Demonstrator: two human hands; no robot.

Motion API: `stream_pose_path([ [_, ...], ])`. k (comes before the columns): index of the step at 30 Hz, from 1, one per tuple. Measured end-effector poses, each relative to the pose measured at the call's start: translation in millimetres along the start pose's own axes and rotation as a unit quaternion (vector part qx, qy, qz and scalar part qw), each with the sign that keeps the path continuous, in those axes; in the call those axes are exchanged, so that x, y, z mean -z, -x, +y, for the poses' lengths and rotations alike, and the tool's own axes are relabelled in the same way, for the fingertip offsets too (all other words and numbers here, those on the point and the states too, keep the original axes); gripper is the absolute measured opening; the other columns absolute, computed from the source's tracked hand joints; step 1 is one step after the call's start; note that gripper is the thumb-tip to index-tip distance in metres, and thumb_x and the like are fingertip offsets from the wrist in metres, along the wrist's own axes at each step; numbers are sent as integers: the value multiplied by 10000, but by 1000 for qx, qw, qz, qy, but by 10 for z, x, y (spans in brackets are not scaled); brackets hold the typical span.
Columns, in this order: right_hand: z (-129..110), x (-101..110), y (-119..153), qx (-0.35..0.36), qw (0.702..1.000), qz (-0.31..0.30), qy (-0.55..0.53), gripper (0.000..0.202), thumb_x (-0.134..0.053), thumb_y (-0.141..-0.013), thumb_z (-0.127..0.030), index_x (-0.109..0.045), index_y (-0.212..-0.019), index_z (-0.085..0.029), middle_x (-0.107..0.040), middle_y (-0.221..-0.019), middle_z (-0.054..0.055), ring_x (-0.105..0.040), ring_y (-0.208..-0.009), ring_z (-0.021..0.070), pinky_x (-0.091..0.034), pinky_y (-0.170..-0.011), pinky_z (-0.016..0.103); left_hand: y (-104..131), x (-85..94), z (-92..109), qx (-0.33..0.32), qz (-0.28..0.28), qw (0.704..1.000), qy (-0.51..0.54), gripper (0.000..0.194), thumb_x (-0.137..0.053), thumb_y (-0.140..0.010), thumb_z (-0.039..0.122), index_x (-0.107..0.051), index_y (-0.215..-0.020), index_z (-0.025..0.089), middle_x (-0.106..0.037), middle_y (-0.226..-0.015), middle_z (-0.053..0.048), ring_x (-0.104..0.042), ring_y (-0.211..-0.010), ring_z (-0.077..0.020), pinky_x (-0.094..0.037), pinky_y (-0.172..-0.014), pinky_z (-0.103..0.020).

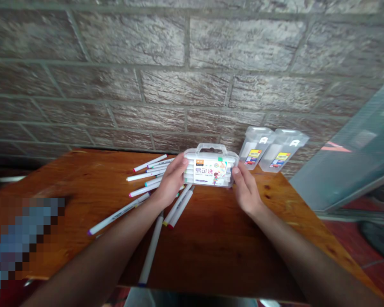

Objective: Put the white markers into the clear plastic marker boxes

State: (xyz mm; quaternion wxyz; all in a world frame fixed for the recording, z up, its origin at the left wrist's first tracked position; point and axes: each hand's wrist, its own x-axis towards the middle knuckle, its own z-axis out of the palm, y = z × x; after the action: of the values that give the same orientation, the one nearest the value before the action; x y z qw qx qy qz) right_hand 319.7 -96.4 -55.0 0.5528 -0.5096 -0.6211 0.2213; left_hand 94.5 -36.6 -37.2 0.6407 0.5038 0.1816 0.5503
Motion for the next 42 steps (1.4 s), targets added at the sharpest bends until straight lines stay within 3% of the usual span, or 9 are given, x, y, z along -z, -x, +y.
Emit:
stream_pose_path([
  [8, 6, -24, -15, -20, 998, -5, -54, 465, -496, -996, -626, -686, -1175, -241, -618, -664, -11, -605, -573, 201, -518, -539, 323, -15, 34, 73, 12, 6, 1000, 16, 363, -770, -818, 356, -747, -1144, 198, -798, -1143, -68, -698, -1230, -290, -593, -955, -356],
  [14, -52, -81, -44, -86, 985, 4, -149, 413, -567, -940, -502, -661, -1213, -207, -576, -658, -41, -524, -498, 156, -458, -429, 275, -17, 78, 91, 74, -4, 997, 29, 373, -782, -823, 302, -715, -1161, 158, -806, -1109, -88, -771, -1050, -300, -678, -844, -437],
  [22, -85, -128, -49, -111, 973, 3, -205, 401, -632, -930, -535, -667, -1135, -192, -554, -644, -53, -481, -457, 116, -432, -375, 235, -50, 155, 80, 119, 4, 992, 29, 373, -798, -851, 309, -706, -1172, 141, -820, -1076, -120, -804, -978, -313, -715, -775, -505],
  [26, -71, -121, -41, -107, 972, -3, -210, 397, -631, -944, -534, -664, -1140, -191, -559, -642, -57, -481, -451, 110, -436, -377, 228, -56, 159, 90, 125, 16, 992, 15, 395, -800, -843, 322, -718, -1188, 149, -825, -1080, -125, -811, -963, -319, -720, -720, -483],
  [35, -60, -95, -58, -96, 980, -5, -175, 384, -590, -982, -560, -677, -971, -186, -572, -611, -38, -535, -454, 127, -442, -385, 244, -45, 157, 103, 126, 17, 989, -69, 510, -828, -811, 474, -737, -1179, 133, -821, -1013, -136, -814, -796, -281, -648, -474, -286],
  [38, -47, -97, -50, -94, 979, -14, -179, 390, -591, -990, -555, -693, -1065, -186, -589, -629, -36, -534, -460, 133, -444, -389, 250, -44, 159, 71, 109, 6, 990, -88, 585, -813, -818, 540, -719, -1234, 140, -812, -1058, -135, -804, -798, -268, -633, -465, -270],
  [42, 16, -74, -53, -84, 985, -9, -151, 504, -580, -1010, -564, -628, -1384, -230, -665, -739, -19, -548, -476, 149, -453, -392, 269, -27, 135, 20, 59, 7, 985, -165, 652, -754, -879, 593, -653, -1359, 165, -770, -1210, -129, -779, -866, -244, -644, -512, -268],
])
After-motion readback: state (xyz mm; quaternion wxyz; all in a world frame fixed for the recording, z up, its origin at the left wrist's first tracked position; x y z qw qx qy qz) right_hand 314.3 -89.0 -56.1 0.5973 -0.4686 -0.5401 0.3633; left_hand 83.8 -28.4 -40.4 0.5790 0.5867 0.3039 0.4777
